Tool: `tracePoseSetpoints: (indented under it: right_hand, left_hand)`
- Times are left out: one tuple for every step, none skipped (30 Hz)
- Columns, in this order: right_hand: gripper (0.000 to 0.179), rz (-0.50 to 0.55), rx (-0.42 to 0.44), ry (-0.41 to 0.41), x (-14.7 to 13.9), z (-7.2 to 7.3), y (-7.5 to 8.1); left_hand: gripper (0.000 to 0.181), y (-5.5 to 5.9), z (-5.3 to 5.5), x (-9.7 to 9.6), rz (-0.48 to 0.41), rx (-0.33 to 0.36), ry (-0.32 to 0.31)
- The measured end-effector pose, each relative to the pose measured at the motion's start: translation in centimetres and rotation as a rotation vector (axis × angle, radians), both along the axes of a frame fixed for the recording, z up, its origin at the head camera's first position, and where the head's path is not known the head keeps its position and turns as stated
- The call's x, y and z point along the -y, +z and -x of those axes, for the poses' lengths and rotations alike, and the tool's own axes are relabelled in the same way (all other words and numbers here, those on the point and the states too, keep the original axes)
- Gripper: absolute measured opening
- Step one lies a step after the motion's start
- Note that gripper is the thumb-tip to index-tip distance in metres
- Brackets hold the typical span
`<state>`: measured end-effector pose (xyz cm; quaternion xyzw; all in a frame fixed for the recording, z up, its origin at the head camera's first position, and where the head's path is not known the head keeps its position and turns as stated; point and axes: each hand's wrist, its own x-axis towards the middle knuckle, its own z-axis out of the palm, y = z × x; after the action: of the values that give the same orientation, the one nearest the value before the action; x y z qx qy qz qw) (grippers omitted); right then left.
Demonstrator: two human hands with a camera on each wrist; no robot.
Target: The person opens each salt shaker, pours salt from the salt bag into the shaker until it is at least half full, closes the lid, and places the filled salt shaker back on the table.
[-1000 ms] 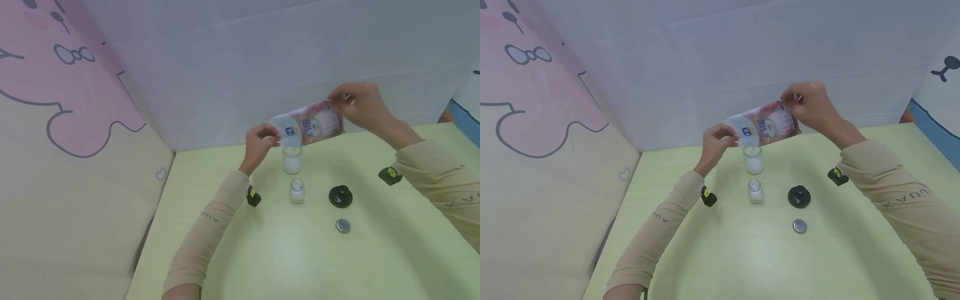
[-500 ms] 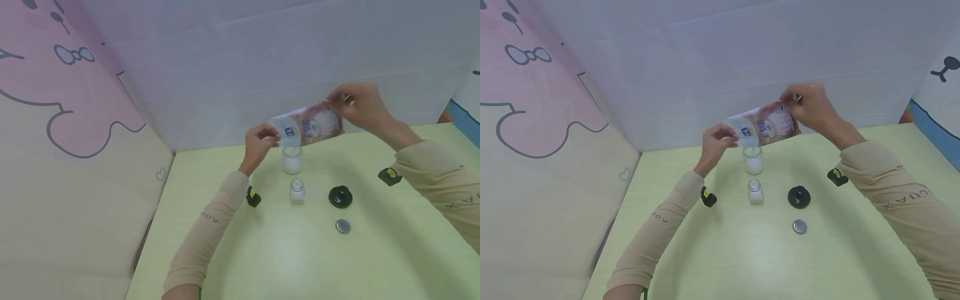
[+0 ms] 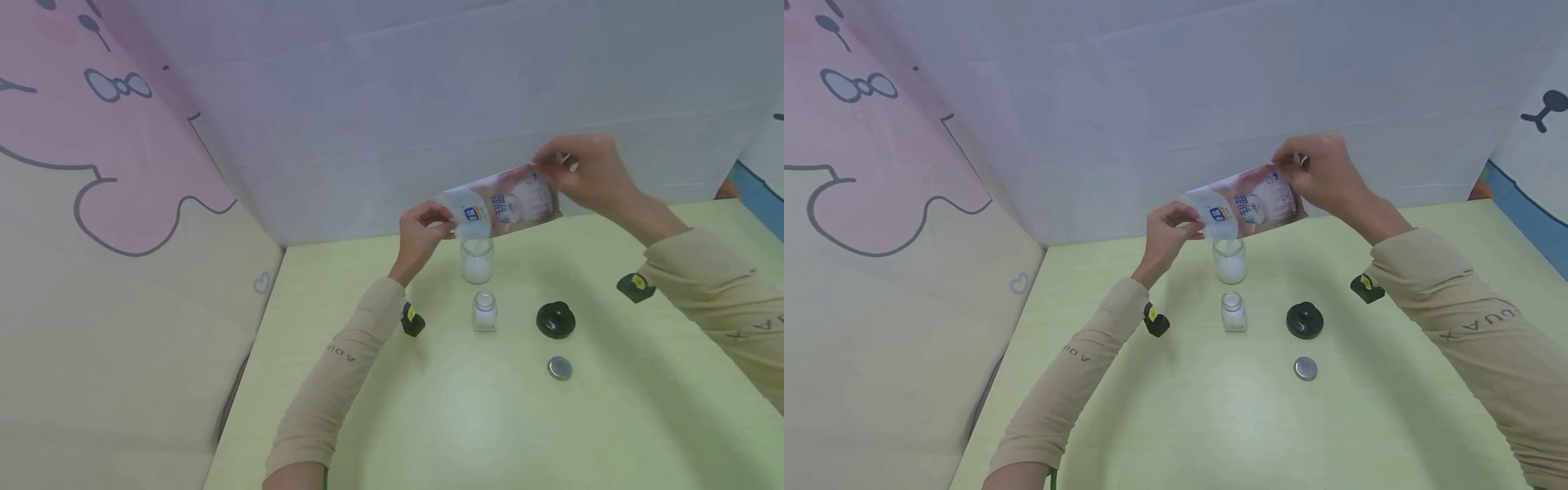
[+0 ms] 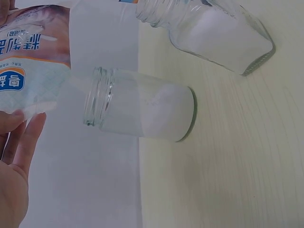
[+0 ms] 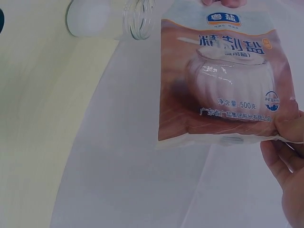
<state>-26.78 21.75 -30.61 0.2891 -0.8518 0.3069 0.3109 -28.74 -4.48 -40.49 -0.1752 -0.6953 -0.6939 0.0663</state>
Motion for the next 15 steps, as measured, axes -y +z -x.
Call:
tracePoseSetpoints:
  right_hand:
    - [0.015,-0.003,0.001,-0.002,0.00,0.01,-0.01]
    - [0.015,-0.004,0.001,-0.005,0.01,0.01,-0.03]
    - [0.015,-0.006,0.004,-0.006,0.01,0.02,-0.05]
    - [0.015,-0.008,0.005,-0.007,0.01,0.04,-0.09]
    - [0.014,-0.009,0.007,-0.008,0.02,0.05,-0.12]
    - [0.014,-0.009,0.009,-0.009,0.04,0.05,-0.14]
    - [0.014,-0.008,0.010,-0.009,0.07,0.04,-0.15]
    - [0.014,-0.007,0.010,-0.007,0.09,0.04,-0.16]
    - [0.014,-0.007,0.009,-0.006,0.12,0.02,-0.15]
    - [0.014,-0.004,0.007,-0.005,0.16,-0.01,-0.11]
    - [0.014,0.000,0.008,-0.004,0.19,-0.02,-0.06]
    - [0.014,0.006,0.009,0.000,0.21,-0.02,-0.01]
    - [0.015,0.008,0.010,0.001,0.25,-0.04,0.05]
    - [0.015,0.011,0.011,0.002,0.28,-0.05,0.09]
    - [0.016,0.013,0.012,0.001,0.30,-0.06,0.14]
  left_hand:
    - [0.013,0.00,0.03,0.01,0.003,0.000,0.001]
    - [0.013,-0.01,0.05,0.02,0.008,-0.001,0.003]
    - [0.012,-0.01,0.06,0.04,0.012,-0.002,0.005]
    - [0.012,-0.02,0.09,0.06,0.015,-0.003,0.006]
    - [0.012,-0.01,0.08,0.08,0.018,-0.005,0.007]
    - [0.012,0.00,0.06,0.11,0.019,-0.004,0.008]
    - [0.012,0.00,0.07,0.14,0.022,-0.003,0.008]
    - [0.012,0.00,0.07,0.17,0.022,-0.002,0.008]
    - [0.012,0.00,0.08,0.19,0.022,-0.002,0.008]
    - [0.012,0.02,0.07,0.21,0.020,0.000,0.007]
    - [0.012,0.03,0.08,0.23,0.020,-0.001,0.007]
    - [0.012,0.03,0.11,0.23,0.019,-0.002,0.008]
    - [0.012,0.04,0.12,0.23,0.019,-0.004,0.008]
    - [0.012,0.04,0.13,0.22,0.017,-0.006,0.008]
    - [0.012,0.03,0.13,0.21,0.015,-0.008,0.008]
